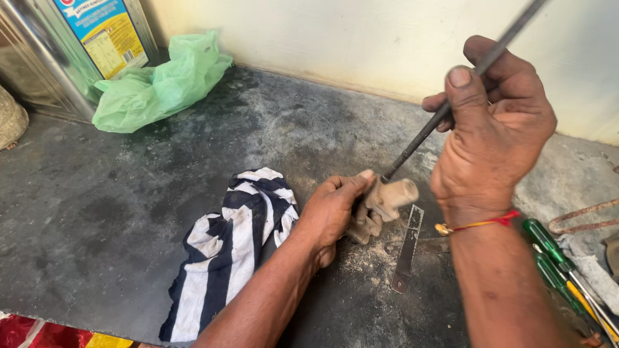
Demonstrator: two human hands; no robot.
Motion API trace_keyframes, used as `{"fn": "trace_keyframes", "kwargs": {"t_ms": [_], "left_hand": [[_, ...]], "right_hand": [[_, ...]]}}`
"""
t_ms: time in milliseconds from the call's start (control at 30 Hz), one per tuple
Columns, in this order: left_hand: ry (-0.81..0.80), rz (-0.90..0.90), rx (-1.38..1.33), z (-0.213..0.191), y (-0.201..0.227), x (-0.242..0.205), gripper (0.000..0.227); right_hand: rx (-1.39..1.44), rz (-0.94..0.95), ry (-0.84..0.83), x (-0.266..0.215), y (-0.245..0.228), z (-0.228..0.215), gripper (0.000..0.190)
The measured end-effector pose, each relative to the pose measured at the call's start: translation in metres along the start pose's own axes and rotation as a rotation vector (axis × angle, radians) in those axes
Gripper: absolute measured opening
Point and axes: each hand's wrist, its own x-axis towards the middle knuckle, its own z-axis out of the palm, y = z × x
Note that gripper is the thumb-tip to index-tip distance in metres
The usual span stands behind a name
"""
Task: The person disassembles a metal mechanical component on a workbench. They scrape the surface with a file, use a metal rod to push internal parts out of the housing, and wipe the disassembled pieces with a cloth.
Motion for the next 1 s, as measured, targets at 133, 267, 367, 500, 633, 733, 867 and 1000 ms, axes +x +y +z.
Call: {"fn": "trace_keyframes", "kwargs": {"t_ms": [133,267,367,500,633,733,867,1000], "left_hand": [[0.096,0.126,0.435,0.011,0.008,-0.015,0.053],[0.181,0.227,0.883,0.015,0.005,-0.030,0.062],[0.169,0.331,1.118,0.019,0.003,-0.036,0.058],[0.206,0.365,1.276,0.019,0.001,-0.041,0.057],[0.314,0.784,1.464,0.015,-0.004,-0.038,0.054],[0.150,1.072,1.551,0.014,-0.011,-0.031,0.068],[-0.143,0.633,1.881,0.019,0.001,-0.025,0.084],[-0.216,0.375,1.743,0.020,0.031,-0.032,0.050]], "right_hand": [[0.045,-0.051,0.071,-0.019,0.012,0.006,0.023],[0.129,0.000,0.148,-0.035,0.017,0.003,0.023],[0.170,0.080,0.218,-0.041,0.020,-0.006,0.025],[0.166,0.127,0.217,-0.045,0.017,-0.019,0.024],[0.205,0.131,0.108,-0.037,0.010,-0.040,0.023],[0.174,0.171,0.080,-0.034,0.006,-0.049,0.023],[0.182,0.207,0.103,-0.038,0.001,-0.044,0.022],[0.254,0.226,0.172,-0.039,0.002,-0.030,0.021]]}}
